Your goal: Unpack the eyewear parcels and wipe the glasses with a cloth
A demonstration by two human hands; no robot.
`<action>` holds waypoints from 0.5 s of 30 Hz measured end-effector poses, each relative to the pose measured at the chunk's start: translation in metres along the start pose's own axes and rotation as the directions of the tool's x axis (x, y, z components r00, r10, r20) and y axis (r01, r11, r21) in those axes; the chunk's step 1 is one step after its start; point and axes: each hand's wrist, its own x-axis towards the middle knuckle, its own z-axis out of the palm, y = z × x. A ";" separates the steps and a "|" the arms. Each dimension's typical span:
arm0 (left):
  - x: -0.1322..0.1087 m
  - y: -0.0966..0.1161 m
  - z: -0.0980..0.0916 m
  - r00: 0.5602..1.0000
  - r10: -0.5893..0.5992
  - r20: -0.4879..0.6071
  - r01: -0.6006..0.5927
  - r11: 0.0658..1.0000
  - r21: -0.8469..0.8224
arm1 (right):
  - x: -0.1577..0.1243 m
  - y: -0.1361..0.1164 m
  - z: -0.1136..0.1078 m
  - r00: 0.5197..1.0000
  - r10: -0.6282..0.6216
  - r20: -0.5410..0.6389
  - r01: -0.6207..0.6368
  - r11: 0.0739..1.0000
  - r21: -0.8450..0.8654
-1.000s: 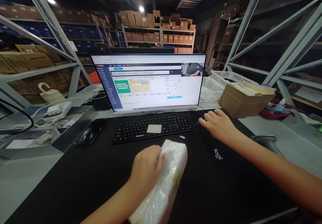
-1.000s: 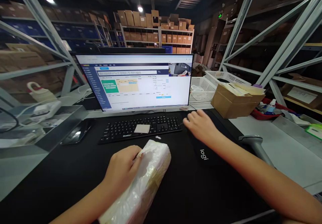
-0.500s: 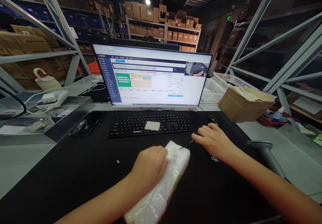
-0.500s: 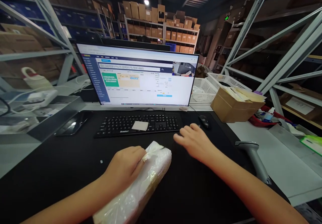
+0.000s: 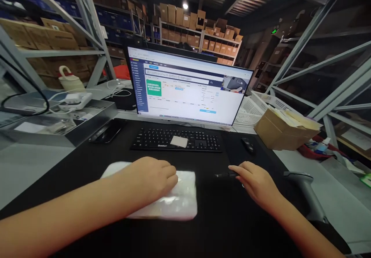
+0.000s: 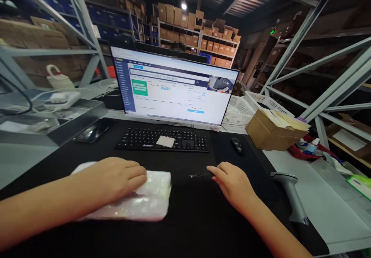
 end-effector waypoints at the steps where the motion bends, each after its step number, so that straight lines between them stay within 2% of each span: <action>1: -0.007 0.000 0.001 1.000 0.008 0.027 -0.006 0.999 -0.044 | 0.002 -0.006 0.002 0.999 -0.048 -0.001 0.048 0.998 0.036; 5: -0.030 0.013 0.014 0.993 0.010 0.117 0.016 0.975 -0.221 | 0.015 -0.033 0.011 0.969 -0.243 0.040 0.239 0.967 0.093; 9: -0.039 0.034 0.021 0.994 -0.034 0.100 0.061 0.959 -0.278 | 0.031 -0.053 0.012 0.907 -0.399 0.133 0.387 0.916 0.106; 12: -0.035 0.040 0.022 0.997 -0.030 0.066 0.051 0.937 -0.347 | 0.036 -0.056 0.006 0.890 -0.434 0.137 0.421 0.900 0.112; 15: -0.029 0.040 0.029 0.996 0.090 0.004 -0.084 0.946 -0.313 | 0.030 -0.056 0.000 0.901 -0.417 0.119 0.406 0.908 0.104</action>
